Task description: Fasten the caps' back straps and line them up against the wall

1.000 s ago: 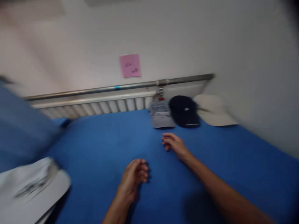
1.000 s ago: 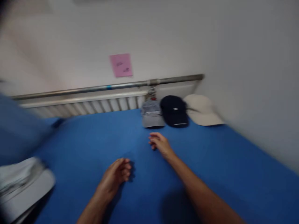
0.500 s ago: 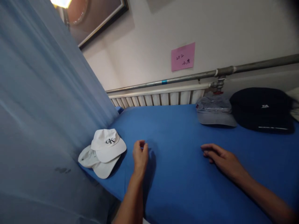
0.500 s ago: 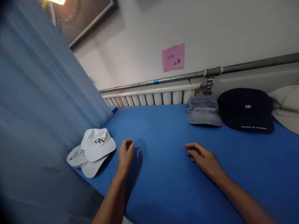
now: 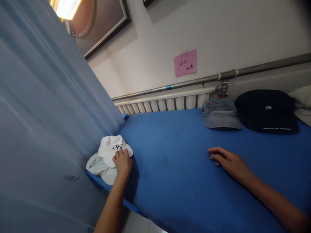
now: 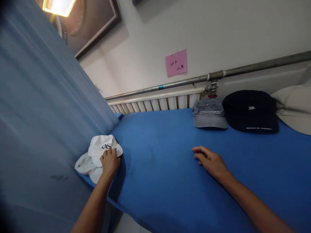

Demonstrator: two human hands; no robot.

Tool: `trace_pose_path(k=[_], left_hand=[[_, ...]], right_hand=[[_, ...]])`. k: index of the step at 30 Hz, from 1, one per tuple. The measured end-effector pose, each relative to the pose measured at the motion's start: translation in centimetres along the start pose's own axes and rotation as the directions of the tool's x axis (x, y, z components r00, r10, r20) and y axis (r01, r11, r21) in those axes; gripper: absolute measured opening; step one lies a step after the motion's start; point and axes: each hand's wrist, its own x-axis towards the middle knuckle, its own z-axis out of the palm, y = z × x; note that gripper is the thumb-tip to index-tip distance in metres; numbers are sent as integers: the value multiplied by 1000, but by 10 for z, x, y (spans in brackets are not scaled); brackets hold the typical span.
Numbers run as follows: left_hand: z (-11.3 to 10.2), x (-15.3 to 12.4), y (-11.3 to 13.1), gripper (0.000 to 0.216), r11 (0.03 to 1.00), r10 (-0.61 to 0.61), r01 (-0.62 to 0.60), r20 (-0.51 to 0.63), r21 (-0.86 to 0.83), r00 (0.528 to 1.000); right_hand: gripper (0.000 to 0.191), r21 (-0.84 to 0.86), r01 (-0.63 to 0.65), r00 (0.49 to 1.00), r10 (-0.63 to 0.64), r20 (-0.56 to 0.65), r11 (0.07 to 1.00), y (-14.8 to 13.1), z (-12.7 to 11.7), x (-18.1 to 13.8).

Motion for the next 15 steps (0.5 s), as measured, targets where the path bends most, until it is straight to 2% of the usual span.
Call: trace_pose_path(k=[5,8,10,11,13,14,15], left_hand=[[-6,5,-6,34,1000,24,-23,-61,18,998],[-26,12,-9,39,999,35,-38,-136,-16,990],[-46,15,-8,41,996,34,-53,-224,-77,974],[-57,15,-6,40,989,31,-70,-283,-131,959],[-79,12,2,38,895,-53,-165,-466,-414,883],[-89,9,7,36,820,-128,-169,-463,-547,877],[-97,6,14,35,726,-193,-131,-383,-675,903]], right_hand=[[18,4,-1,1000,1,10,1000,-1,1,-1],[16,23,-6,1000,6,3,1000,-1,1,-1],[17,36,11,1000,-11,7,999,2,1,0],[17,44,21,1000,-21,7,999,4,2,1],[18,65,39,999,-39,4,997,10,2,4],[18,80,44,999,-44,1,996,14,2,5],[18,102,47,999,-47,-1,994,16,2,6]])
